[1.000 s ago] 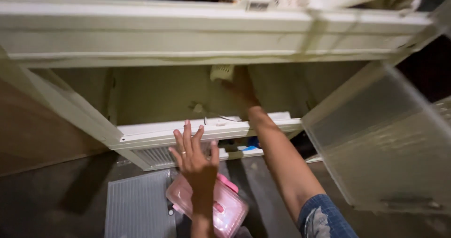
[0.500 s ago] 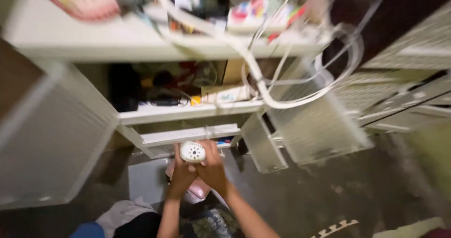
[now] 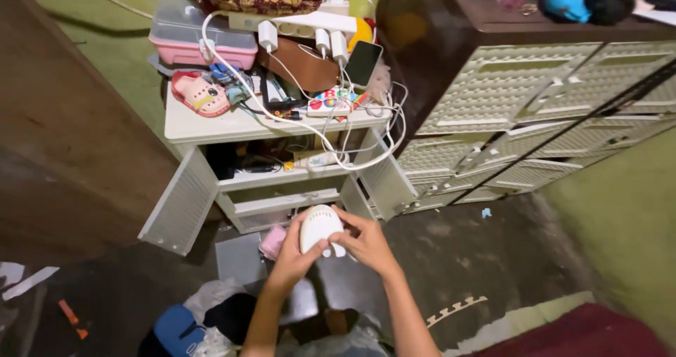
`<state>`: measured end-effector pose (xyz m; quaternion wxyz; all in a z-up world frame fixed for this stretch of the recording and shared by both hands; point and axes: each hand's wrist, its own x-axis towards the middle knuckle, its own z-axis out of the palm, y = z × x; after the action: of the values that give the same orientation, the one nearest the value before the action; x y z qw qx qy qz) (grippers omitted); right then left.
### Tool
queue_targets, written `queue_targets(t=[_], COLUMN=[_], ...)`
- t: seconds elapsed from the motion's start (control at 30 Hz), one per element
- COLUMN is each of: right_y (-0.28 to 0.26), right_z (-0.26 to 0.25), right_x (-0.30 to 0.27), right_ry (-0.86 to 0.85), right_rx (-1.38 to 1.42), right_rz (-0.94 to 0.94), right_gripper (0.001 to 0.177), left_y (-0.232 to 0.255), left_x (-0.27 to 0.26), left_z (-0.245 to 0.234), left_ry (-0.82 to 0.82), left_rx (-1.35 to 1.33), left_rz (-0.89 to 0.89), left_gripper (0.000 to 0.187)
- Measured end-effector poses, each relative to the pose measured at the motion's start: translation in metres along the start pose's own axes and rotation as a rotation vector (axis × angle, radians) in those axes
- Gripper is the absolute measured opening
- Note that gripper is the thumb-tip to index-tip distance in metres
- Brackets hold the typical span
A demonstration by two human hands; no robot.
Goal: The person is organizing baby items, including diapers and a baby carrier, and putting them into a cabinet.
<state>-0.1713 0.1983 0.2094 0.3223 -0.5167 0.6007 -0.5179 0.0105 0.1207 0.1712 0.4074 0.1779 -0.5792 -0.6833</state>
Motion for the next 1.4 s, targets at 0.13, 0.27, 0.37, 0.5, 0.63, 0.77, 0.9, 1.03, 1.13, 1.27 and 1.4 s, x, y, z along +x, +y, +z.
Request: queue_targets(t=[0.13,0.27,0.37,0.5,0.63,0.77,0.9,1.03,1.13,1.27,1.4], right_y=[-0.024,-0.032,-0.049,-0.049,-0.077,-0.097,-0.11,-0.111,-0.093,-0.051,-0.008], right_z=[-0.014,-0.03,-0.034,-0.045,-0.054,-0.058,-0.078,-0.119,-0.154,-0.182,-0.206], right_x=[-0.032,-0.067,-0.089,-0.112,-0.128,-0.13,-0.13,-0.131,-0.124,-0.115,-0.12], right_ry=[-0.019,-0.054,-0.005,0.103,0.139,0.141,0.026,-0.144,-0.316,-0.218,-0.025], right_rx=[0.102,-0.144,-0.306,-0.509,-0.574,-0.682,-0.634,-0.315,-0.015,0.278,0.212], right_rz=[0.042,0.021,0.095,-0.051,-0.236,-0.506,-0.498,-0.486,-0.512,-0.392,-0.256], right_gripper=[0.05,0.04,0.034,0.029,0.031,0.032,0.024,0.014,0.014,0.016,0.023], left_y=[0.021,0.052,0.065,0.058,0.06,0.085,0.098,0.099,0.073,0.028,0.012], left_x=[-0.021,-0.033,-0.037,-0.043,-0.053,-0.065,-0.062,-0.057,-0.053,-0.044,-0.03], left_z=[0.004,0.005,0.014,0.02,0.04,0.078,0.1,0.139,0.17,0.208,0.229], left_ry=[0.182,0.359,0.397,0.445,0.416,0.123,-0.238,-0.436,-0.546,-0.509,-0.081], left_rx=[-0.088,-0.057,0.06,0.433,0.761,0.888,0.894,0.757,0.487,0.026,-0.216], left_rz=[-0.103,-0.142,-0.067,0.229,0.421,0.323,0.216,0.112,0.051,0.176,0.238], left_gripper=[0.067,0.065,0.066,0.068,0.07,0.07,0.073,0.084,0.102,0.117,0.116])
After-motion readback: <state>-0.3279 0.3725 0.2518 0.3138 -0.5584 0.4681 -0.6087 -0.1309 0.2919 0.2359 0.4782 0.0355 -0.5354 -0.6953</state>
